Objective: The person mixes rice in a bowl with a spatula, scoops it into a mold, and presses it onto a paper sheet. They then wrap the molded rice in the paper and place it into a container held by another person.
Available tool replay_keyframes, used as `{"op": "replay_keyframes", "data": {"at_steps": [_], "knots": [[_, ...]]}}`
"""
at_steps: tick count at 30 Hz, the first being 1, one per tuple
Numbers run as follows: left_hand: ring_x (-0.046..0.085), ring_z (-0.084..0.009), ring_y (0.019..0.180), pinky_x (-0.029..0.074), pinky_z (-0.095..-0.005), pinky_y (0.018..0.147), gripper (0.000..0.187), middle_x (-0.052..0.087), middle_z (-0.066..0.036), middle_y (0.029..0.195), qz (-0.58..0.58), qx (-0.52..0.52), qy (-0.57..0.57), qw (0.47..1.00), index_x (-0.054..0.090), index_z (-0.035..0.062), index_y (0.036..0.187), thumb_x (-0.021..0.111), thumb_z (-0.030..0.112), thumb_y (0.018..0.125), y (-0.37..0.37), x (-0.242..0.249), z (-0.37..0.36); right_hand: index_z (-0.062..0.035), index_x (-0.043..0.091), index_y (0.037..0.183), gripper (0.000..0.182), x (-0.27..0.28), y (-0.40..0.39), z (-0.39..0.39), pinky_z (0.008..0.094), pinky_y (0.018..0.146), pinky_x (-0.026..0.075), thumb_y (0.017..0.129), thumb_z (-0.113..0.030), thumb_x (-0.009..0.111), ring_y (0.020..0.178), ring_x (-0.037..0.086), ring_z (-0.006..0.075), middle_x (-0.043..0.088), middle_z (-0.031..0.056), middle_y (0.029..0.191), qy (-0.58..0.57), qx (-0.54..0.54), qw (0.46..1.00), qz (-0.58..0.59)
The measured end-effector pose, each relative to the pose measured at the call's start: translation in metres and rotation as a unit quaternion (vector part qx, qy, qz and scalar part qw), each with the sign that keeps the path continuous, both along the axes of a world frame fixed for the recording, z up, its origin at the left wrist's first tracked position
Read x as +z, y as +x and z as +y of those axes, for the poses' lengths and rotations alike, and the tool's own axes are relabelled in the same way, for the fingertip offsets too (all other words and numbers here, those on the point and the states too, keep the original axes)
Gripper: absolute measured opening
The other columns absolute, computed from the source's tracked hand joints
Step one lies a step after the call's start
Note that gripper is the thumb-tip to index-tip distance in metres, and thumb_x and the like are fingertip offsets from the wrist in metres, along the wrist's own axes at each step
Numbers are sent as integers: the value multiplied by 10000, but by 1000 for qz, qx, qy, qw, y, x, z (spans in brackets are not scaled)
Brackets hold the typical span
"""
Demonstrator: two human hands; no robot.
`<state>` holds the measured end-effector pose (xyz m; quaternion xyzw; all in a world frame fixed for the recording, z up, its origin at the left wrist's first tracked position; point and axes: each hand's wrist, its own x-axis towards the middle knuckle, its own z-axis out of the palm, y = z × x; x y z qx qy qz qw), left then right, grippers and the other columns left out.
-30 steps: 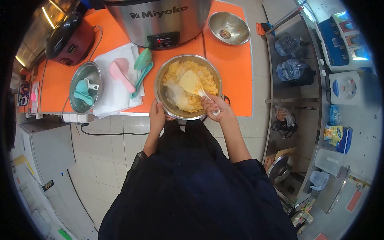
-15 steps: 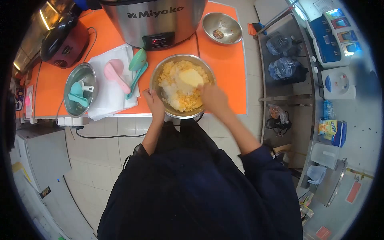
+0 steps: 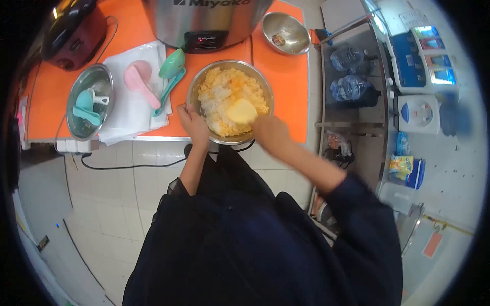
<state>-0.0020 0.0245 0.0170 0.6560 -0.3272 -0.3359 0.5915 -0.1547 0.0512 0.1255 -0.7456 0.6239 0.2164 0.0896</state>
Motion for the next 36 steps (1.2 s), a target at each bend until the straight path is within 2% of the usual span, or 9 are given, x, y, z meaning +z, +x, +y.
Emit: {"op": "replay_keyframes", "data": {"at_steps": [3,5,7,10,17,22,26,28,36], "knots": [[486,-282,682,375,-370,642,123,474,-162,737,-6,-2,7,1000,391,-21,843,395,95,885,-1,-4,3,-26,521,714,331,-42,-10,16,365,453,477,858,-317,459,533,602,275,580,147,575,-75,-48,995,-41],[484,-281,680,375,-370,640,122,474,-162,734,-16,-14,2,1000,389,-20,842,397,94,884,-2,-3,4,-30,536,695,334,-37,-3,-19,360,451,479,856,-312,462,525,602,274,576,143,558,-155,50,982,-100],[484,-290,678,374,-374,637,120,477,-166,735,1,-9,4,1000,389,-19,847,403,95,881,-2,-1,4,-41,604,709,351,4,25,-66,340,550,500,866,-308,441,659,636,245,625,130,702,181,-1,982,57],[481,-296,672,373,-380,636,115,477,-167,736,8,9,10,1000,388,-18,845,407,92,877,-3,0,2,-27,610,731,370,20,10,-63,344,548,497,869,-321,433,675,638,224,627,125,708,243,-52,968,21],[462,-262,670,369,-363,641,119,454,-146,724,-14,-13,1,1000,380,-9,835,392,101,880,-2,-11,2,0,616,786,434,-25,-20,-32,382,578,490,870,-373,409,668,625,259,628,126,725,20,72,997,-21],[400,-115,720,362,-266,677,205,415,-39,759,90,-23,-54,994,397,23,816,384,200,918,-1,-26,-1,-16,593,926,417,73,-7,-66,411,640,479,881,-378,391,769,606,281,615,150,815,160,119,979,50],[402,-110,750,362,-263,689,202,417,-38,797,164,-34,-84,982,398,28,825,379,207,918,-1,-35,-3,-58,582,972,385,47,-31,-55,426,647,470,891,-368,369,781,598,293,603,156,836,256,84,962,43],[403,-109,779,361,-259,712,207,417,-41,825,197,-38,-98,975,400,30,848,361,219,922,-2,-33,-2,-20,565,975,390,-9,-47,-36,440,656,461,894,-348,371,775,593,315,599,176,841,280,183,935,-114],[419,-125,804,355,-268,763,218,435,-59,839,124,-53,-52,990,409,21,894,330,221,927,-1,-22,3,52,567,722,375,-45,43,34,408,602,476,832,-300,500,670,596,356,581,240,697,-55,-148,969,-188]]}}
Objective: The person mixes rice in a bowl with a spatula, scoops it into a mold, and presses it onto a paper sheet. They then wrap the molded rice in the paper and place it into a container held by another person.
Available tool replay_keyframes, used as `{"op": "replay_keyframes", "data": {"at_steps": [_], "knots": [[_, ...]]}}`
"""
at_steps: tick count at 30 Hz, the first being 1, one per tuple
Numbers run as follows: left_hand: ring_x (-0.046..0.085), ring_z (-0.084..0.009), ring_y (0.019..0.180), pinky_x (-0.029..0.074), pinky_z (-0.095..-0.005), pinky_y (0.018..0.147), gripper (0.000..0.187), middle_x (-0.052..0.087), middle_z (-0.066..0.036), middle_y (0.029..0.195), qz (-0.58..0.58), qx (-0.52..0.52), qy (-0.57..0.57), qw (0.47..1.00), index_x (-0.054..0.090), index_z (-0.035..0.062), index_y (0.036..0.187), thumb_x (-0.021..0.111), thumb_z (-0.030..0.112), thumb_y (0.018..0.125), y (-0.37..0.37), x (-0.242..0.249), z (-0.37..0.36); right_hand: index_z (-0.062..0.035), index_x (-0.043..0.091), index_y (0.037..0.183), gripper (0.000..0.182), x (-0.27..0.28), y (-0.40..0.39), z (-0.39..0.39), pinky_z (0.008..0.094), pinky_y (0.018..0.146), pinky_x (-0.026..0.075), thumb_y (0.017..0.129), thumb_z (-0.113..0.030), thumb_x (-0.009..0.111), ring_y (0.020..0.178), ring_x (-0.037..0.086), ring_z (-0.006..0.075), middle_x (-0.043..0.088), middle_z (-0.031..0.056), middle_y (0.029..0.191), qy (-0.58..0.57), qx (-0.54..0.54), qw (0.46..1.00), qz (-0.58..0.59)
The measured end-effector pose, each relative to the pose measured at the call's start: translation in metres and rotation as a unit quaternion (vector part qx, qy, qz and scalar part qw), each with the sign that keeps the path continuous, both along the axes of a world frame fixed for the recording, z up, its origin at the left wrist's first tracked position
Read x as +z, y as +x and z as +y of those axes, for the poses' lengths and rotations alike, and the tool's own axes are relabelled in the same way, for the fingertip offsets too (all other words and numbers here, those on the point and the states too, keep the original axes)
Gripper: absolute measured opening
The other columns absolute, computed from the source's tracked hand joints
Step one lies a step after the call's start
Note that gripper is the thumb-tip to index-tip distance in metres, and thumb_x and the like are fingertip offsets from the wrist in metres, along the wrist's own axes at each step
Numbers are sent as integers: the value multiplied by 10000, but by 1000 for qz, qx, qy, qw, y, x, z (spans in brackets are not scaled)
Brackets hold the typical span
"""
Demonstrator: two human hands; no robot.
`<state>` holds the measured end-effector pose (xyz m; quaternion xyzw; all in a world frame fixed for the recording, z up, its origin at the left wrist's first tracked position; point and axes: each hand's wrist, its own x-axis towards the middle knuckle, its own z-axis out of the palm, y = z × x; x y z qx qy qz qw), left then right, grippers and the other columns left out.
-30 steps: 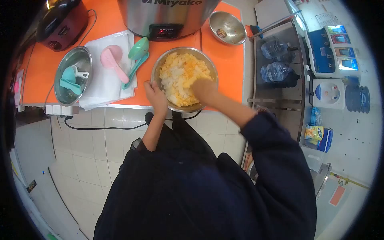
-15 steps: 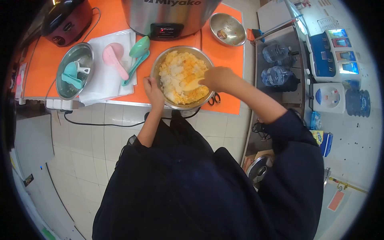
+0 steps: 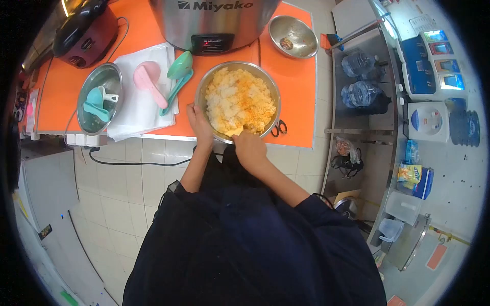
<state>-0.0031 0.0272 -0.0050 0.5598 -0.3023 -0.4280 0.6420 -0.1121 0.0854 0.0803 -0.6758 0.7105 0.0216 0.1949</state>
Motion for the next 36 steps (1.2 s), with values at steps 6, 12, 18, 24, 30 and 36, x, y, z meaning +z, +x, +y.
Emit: {"op": "replay_keyframes", "data": {"at_steps": [6,12,18,24,30,36], "knots": [[439,-145,816,362,-289,768,208,457,-81,855,-44,-7,0,999,413,10,907,318,195,926,1,5,0,67,555,776,413,-37,12,-14,382,493,449,819,-342,515,539,584,303,566,230,622,-127,-35,982,-138],[471,-226,820,367,-335,766,177,481,-136,870,-95,14,10,995,416,-17,905,341,143,910,-1,8,-1,-25,511,689,313,-11,-13,-38,248,304,269,815,-306,566,326,344,109,403,6,452,228,-354,749,-512],[482,-280,847,367,-364,775,159,498,-164,912,-150,41,11,988,424,-31,922,362,113,892,-3,10,-2,-77,412,705,277,-16,-59,-48,142,242,181,861,-276,525,302,258,10,283,-65,434,375,-443,404,-707],[481,-291,853,370,-368,775,144,496,-169,926,-168,45,18,985,433,-34,910,373,93,881,-3,8,-3,-50,372,772,259,-18,-81,-47,179,249,207,912,-264,413,297,282,53,303,-23,465,402,-447,156,-784],[484,-284,861,373,-367,778,148,496,-170,941,-180,46,12,983,432,-36,919,373,95,880,-3,10,-2,-38,365,770,247,-16,-90,-45,172,255,206,909,-235,417,304,284,42,310,-26,470,374,-446,76,-810],[485,-276,861,372,-363,773,161,496,-167,934,-165,45,19,985,428,-38,937,371,104,884,-6,12,0,-57,395,762,286,2,-84,-49,165,261,208,901,-305,423,309,271,30,301,-44,467,378,-391,256,-799]]}}
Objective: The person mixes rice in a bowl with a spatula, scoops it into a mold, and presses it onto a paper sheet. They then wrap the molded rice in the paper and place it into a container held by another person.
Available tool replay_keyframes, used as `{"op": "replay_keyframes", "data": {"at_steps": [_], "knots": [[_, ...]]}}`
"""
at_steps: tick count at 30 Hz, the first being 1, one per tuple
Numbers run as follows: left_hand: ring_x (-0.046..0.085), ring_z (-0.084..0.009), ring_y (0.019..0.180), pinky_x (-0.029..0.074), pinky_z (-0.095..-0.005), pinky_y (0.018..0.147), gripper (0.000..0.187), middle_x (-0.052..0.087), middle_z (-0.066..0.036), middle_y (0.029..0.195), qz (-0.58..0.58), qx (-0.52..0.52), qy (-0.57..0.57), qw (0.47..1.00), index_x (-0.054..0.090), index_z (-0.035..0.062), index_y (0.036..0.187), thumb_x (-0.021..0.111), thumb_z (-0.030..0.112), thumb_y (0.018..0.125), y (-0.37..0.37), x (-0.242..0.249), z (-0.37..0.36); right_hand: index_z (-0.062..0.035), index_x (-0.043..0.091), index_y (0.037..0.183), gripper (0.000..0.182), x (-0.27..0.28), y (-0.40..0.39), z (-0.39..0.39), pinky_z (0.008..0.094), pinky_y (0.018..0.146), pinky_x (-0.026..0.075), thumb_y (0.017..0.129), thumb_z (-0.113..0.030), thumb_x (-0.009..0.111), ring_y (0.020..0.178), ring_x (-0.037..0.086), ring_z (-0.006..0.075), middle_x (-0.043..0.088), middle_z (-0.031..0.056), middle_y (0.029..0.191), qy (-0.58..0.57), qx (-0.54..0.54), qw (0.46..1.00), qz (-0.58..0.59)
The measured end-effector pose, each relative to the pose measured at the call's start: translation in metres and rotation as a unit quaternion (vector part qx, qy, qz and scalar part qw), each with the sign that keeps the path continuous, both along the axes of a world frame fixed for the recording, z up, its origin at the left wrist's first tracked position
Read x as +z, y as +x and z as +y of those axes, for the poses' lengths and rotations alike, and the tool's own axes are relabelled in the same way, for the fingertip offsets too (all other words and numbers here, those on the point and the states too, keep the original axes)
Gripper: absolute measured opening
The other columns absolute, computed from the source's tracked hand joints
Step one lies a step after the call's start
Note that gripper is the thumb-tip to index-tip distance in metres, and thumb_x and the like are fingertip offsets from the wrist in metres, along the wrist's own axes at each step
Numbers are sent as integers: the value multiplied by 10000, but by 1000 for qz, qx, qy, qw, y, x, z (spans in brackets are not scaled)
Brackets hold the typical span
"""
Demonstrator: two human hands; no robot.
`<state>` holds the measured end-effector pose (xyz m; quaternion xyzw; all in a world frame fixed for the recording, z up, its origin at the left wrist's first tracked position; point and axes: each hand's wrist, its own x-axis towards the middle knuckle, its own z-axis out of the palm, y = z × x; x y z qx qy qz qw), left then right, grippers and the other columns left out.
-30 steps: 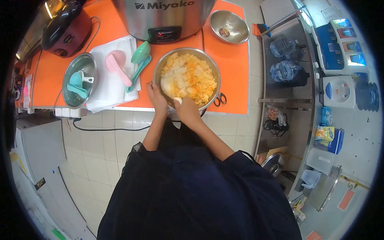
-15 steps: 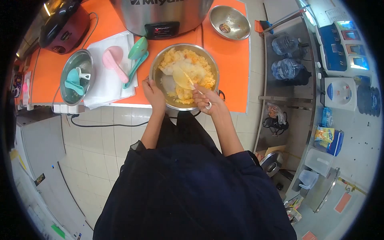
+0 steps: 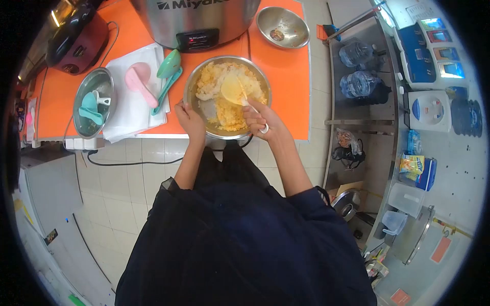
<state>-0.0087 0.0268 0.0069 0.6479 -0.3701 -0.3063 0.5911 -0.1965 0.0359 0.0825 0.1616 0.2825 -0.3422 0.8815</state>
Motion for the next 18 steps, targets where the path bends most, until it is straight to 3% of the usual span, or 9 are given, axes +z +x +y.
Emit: {"op": "replay_keyframes", "data": {"at_steps": [1,2,4,5,6,7,8,10,18], "knots": [[487,-274,852,372,-362,770,164,497,-165,924,9,1,6,1000,427,-38,941,370,105,886,0,0,1,-57,395,762,286,16,2,0,165,261,208,901,-305,423,309,271,30,301,-44,467,-2,-2,1000,2],[487,-274,852,372,-362,770,164,497,-165,924,11,-1,5,1000,427,-38,941,370,105,886,1,0,0,-73,405,754,302,38,0,2,168,264,213,894,-339,427,312,262,26,288,-53,465,-95,76,980,158],[488,-260,820,373,-350,756,164,494,-156,885,13,10,9,1000,420,-37,943,364,109,892,-1,0,2,-76,442,744,327,76,3,1,228,280,293,878,-375,435,302,335,97,368,-8,440,-204,198,839,465],[488,-260,820,373,-350,756,164,494,-156,885,17,8,10,1000,420,-37,943,364,109,892,-1,0,4,-76,442,744,327,73,5,2,228,280,293,878,-375,435,302,335,97,368,-8,440,-201,199,837,468],[487,-254,799,375,-344,747,162,492,-151,861,30,10,21,999,416,-34,941,361,111,895,-2,3,5,-43,447,762,341,65,9,2,280,324,353,888,-358,414,354,418,157,435,48,490,-316,218,642,663],[486,-248,778,377,-338,738,161,490,-145,838,43,11,32,999,412,-32,939,358,114,899,-2,6,5,-10,452,781,357,55,14,3,332,369,412,899,-341,392,406,501,218,503,104,540,-404,220,388,799],[486,-248,778,377,-338,738,161,490,-145,838,47,10,33,998,412,-32,939,358,114,899,-3,8,4,-10,452,781,357,36,18,11,332,369,412,899,-341,392,406,501,218,503,104,540,-401,222,386,801],[482,-243,752,380,-334,720,153,486,-141,814,52,29,21,998,405,-28,918,358,117,901,-4,10,5,10,461,765,374,5,30,31,403,460,461,890,-338,403,528,580,306,570,188,645,-324,332,196,864],[491,-247,746,386,-345,700,158,495,-152,810,60,18,45,997,415,-38,914,371,114,898,1,9,2,-8,489,782,319,-6,64,16,361,458,478,862,-316,460,537,601,263,556,136,544,-357,391,71,845]]}}
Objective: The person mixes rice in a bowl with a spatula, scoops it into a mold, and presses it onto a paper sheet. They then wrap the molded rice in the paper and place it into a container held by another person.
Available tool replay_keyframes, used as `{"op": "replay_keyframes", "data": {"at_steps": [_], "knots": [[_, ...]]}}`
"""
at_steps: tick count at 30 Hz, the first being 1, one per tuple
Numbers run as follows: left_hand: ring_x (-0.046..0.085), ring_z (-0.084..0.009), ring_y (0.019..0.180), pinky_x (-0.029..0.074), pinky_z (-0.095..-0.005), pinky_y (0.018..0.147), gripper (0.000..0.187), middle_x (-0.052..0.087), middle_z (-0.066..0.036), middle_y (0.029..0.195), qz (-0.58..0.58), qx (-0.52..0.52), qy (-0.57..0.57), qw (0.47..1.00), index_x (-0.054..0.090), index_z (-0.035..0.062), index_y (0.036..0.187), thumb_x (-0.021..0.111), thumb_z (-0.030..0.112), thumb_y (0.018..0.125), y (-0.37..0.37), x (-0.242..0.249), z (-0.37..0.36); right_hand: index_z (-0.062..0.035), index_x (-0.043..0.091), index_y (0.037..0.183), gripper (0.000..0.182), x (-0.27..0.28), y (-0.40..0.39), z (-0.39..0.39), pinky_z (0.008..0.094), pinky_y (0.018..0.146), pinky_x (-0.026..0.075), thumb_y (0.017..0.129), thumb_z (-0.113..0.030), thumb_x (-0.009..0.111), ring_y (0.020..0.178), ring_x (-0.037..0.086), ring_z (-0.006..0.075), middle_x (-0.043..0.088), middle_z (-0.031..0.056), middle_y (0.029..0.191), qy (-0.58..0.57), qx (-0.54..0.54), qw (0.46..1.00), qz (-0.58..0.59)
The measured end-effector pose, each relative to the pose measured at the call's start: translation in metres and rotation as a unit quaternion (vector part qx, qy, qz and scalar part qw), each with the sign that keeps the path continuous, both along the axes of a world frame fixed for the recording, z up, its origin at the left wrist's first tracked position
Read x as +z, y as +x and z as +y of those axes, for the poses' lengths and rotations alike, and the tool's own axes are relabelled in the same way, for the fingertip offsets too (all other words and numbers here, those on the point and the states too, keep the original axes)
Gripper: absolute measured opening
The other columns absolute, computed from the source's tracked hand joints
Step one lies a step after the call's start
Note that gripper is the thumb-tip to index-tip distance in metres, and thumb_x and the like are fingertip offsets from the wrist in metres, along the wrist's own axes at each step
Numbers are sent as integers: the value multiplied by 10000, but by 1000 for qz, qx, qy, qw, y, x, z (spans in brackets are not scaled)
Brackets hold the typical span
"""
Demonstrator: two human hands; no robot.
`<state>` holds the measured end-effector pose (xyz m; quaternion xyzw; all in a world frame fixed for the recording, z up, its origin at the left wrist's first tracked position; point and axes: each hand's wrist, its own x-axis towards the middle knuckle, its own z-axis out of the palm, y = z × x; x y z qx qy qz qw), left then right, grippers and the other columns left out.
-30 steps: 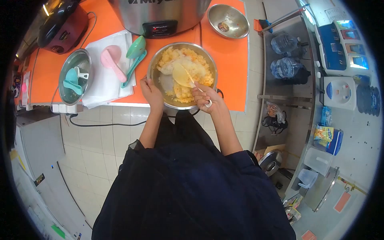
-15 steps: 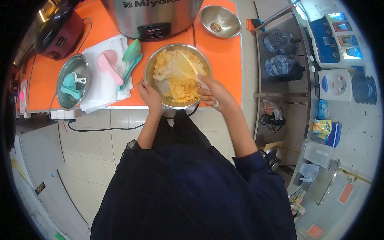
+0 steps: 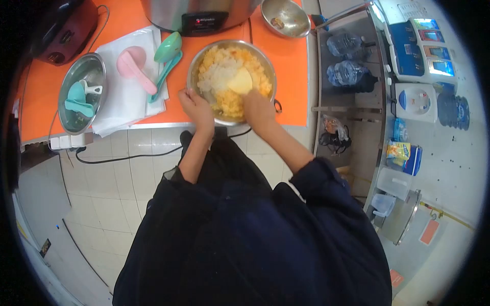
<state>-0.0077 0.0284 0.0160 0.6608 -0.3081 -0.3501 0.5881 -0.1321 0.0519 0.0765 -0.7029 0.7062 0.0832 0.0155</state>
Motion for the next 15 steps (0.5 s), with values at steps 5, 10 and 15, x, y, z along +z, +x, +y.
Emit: {"op": "replay_keyframes", "data": {"at_steps": [5,10,15], "knots": [[509,-259,762,391,-351,705,159,518,-169,832,15,-4,-12,1000,428,-45,907,380,105,892,5,-2,-7,-12,485,730,311,11,2,50,387,444,464,845,-302,489,479,572,293,530,129,504,29,-36,998,-35],[516,-284,779,394,-354,717,155,527,-185,852,10,-9,-15,1000,427,-48,929,380,94,888,0,-4,1,37,546,841,342,-26,-10,21,387,507,474,858,-294,459,612,604,294,593,143,657,12,72,997,-7],[493,-263,751,384,-352,710,155,497,-156,813,-4,4,-41,999,409,-31,897,376,120,894,2,-4,-4,-65,632,810,323,62,0,-50,365,587,485,854,-305,420,740,616,242,627,125,801,371,-31,928,14]]}}
